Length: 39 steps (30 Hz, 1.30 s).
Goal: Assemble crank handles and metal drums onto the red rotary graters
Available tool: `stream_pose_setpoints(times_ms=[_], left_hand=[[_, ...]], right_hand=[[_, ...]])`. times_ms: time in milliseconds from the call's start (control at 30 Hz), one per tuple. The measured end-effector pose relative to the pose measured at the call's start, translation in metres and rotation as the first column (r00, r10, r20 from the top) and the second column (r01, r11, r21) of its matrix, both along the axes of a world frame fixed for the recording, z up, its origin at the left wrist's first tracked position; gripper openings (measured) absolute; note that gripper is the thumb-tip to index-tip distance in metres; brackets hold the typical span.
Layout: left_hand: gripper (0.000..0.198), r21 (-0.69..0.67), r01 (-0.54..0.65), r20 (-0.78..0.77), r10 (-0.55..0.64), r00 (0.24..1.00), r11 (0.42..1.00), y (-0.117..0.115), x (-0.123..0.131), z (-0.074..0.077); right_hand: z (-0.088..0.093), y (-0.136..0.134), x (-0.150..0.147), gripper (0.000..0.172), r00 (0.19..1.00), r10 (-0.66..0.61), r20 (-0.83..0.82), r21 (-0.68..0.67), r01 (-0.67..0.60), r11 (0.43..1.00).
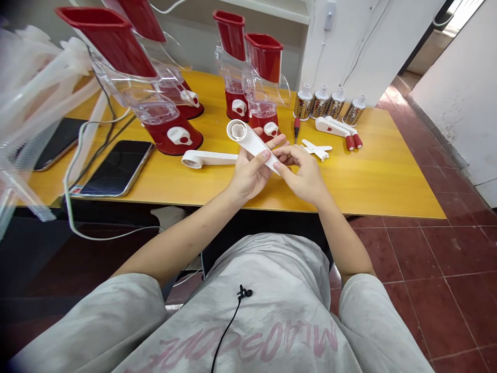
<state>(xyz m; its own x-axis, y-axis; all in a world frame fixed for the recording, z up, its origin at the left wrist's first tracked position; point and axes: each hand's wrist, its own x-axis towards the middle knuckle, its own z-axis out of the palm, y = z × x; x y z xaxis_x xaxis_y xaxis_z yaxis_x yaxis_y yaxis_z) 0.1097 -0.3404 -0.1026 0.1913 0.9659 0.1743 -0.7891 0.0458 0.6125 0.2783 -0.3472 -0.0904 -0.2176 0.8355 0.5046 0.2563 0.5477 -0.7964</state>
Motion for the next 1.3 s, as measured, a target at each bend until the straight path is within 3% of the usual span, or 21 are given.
stream_pose_setpoints(times_ms=[267, 400, 567, 733, 867, 1067, 1300], left_hand=[[0.07, -0.031, 0.037, 0.034, -0.036, 0.999, 0.999, -0.002, -0.003, 0.003], [0.048, -0.023, 0.036, 0.034, -0.035, 0.999, 0.999, 0.0, -0.001, 0.0], [0.05, 0.049, 0.054, 0.045, -0.056, 0.997, 0.997, 0.0, -0.001, -0.002], [0.044, -0.026, 0.062, 0.038, -0.061, 0.997, 0.998, -0.003, -0.002, 0.003], [0.052, -0.026, 0.061, 0.019, -0.061, 0.998, 0.998, -0.002, -0.002, 0.004], [0.084, 0.052, 0.085, -0.07, -0.081, 0.994, 0.995, 0.0, 0.0, -0.002], [0.077, -0.042, 0.008, -0.134, -0.013, 0.991, 0.999, 0.003, -0.016, 0.013]], right_hand=[[0.005, -0.007, -0.002, 0.023, 0.996, -0.027, 0.083, 0.089, 0.02, 0.996], [0.011, -0.013, -0.004, 0.027, 0.99, -0.026, 0.141, 0.12, 0.009, 0.993], [0.011, -0.013, -0.006, 0.031, 0.985, -0.023, 0.174, 0.14, -0.002, 0.99], [0.009, -0.011, -0.006, 0.036, 0.979, -0.038, 0.199, 0.155, 0.007, 0.988], [0.01, -0.012, -0.005, 0.038, 0.982, -0.027, 0.187, 0.128, 0.003, 0.992], [0.013, -0.012, 0.003, 0.04, 0.996, -0.023, 0.09, 0.115, 0.012, 0.993], [0.015, -0.011, 0.015, 0.045, 0.994, -0.047, 0.103, 0.088, 0.038, 0.995]])
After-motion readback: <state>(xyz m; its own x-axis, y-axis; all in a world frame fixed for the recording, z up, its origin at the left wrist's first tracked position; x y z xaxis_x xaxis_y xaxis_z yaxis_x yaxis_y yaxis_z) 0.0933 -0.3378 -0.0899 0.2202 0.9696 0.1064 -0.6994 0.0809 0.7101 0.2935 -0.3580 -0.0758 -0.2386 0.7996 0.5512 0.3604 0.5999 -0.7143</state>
